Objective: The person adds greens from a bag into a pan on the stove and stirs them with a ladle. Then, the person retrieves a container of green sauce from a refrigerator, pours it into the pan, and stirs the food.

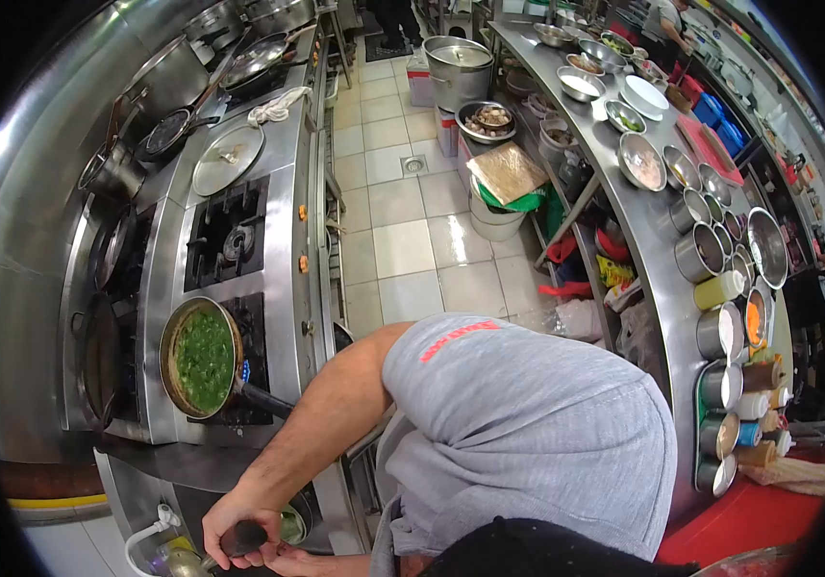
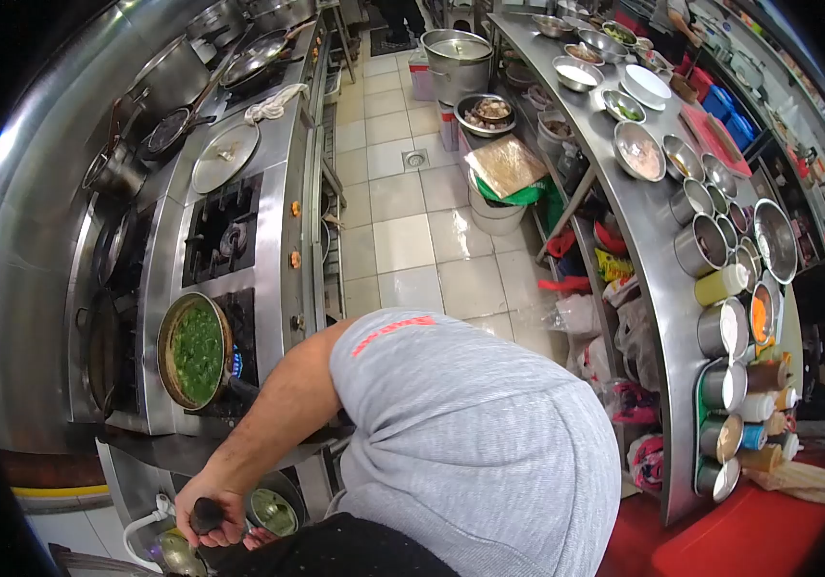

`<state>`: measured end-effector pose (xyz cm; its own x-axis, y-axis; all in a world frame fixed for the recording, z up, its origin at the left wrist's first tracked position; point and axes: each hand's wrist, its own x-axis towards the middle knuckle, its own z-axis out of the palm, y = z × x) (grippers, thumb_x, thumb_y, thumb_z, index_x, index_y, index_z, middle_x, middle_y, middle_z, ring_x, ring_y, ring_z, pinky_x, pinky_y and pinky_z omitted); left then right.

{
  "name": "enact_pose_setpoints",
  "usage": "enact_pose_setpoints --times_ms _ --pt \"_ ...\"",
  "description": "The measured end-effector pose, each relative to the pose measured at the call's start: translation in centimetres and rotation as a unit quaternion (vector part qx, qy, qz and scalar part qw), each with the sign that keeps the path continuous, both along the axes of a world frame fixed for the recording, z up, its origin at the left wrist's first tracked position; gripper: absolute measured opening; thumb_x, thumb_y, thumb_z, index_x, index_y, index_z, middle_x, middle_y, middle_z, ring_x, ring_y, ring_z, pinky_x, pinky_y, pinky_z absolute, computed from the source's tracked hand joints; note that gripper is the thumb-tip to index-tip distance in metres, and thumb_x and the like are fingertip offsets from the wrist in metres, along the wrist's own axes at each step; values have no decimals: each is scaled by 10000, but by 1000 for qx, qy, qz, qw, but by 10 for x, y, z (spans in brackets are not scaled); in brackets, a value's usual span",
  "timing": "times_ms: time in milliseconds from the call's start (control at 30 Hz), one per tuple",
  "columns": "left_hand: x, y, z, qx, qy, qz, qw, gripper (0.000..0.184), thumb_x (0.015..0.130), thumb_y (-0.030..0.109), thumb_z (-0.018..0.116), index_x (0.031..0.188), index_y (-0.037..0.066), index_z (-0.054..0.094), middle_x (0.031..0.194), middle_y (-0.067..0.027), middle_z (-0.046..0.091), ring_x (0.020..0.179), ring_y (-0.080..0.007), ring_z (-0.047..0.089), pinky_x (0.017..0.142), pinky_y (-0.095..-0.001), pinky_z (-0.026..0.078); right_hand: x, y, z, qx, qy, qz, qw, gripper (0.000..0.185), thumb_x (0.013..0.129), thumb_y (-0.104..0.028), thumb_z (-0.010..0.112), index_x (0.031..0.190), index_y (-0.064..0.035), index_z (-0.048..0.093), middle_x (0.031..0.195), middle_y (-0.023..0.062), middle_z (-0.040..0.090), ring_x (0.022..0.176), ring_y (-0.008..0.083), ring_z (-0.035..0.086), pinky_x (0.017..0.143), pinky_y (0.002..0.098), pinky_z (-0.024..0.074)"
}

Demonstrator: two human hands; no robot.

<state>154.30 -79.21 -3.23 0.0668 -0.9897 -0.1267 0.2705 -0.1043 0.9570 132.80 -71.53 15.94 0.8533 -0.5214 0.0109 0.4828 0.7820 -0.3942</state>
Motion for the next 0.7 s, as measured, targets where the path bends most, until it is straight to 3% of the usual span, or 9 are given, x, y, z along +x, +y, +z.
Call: enact_pose_setpoints --times_ms 233,267,300,333,367,400,600,667,700 --pt "-28 19 32 -28 -58 3 998 352 900 238 473 1131 -20 538 1123 -113 557 1042 -244 531 856 -335 448 -96 101 38 -75 103 -159 979 137 723 -158 597 674 -45 536 591 80 547 434 179 473 408 278 374" --pt "-4 -8 2 0 3 -14 1000 358 896 222 491 1150 -28 524 1092 -114 564 993 -230 554 838 -325 464 -109 114 45 -72 131 -180 972 147 744 -176 586 658 -66 538 595 73 551 442 173 488 437 264 403" --pt "-4 -7 3 23 85 23 996 383 842 138 575 1177 -26 488 1028 -114 560 866 -219 580 697 -313 500 -123 126 52 -39 136 -196 970 150 751 -177 572 681 -50 532 587 78 539 432 172 485 406 272 386" --pt "-13 -3 7 -3 52 55 997 368 834 106 589 1166 -22 498 987 -106 570 809 -201 594 648 -288 504 -132 132 50 -45 150 -229 961 142 748 -167 563 711 -30 550 565 66 504 416 166 470 371 271 358" --pt "-16 -3 8 -1 45 86 995 349 831 83 591 1157 -10 510 1008 -104 575 814 -199 596 657 -282 504 -141 139 57 -35 159 -223 961 439 758 -120 539 1177 -28 450 548 28 441 378 109 408 325 237 304" --pt "-16 -10 -1 -6 78 100 992 350 826 78 602 1157 0 517 1042 -104 581 816 -209 603 658 -277 503 -154 143 63 -11 196 -234 952 496 767 -104 524 1244 -17 416 558 37 446 364 118 417 315 244 319" --pt "-31 -26 10 8 98 122 988 305 850 94 591 1141 46 515 994 -69 587 818 -194 600 689 -301 485 -192 130 2 -53 279 -308 908 593 745 -57 550 1295 2 337 585 68 481 364 154 475 313 271 380" --pt "-27 -42 6 3 81 113 990 307 855 115 586 1142 49 500 998 -85 571 836 -226 587 694 -318 494 -188 126 -21 -81 455 -345 817 638 725 4 536 1323 -27 316 605 75 490 399 143 494 360 260 408" --pt "-22 -54 4 4 81 115 990 307 855 115 586 1142 49 500 998 -85 571 836 -226 587 694 -318 494 -191 124 -36 -80 455 -342 818 638 725 4 536 1323 -27 316 605 75 490 399 143 494 360 260 408"
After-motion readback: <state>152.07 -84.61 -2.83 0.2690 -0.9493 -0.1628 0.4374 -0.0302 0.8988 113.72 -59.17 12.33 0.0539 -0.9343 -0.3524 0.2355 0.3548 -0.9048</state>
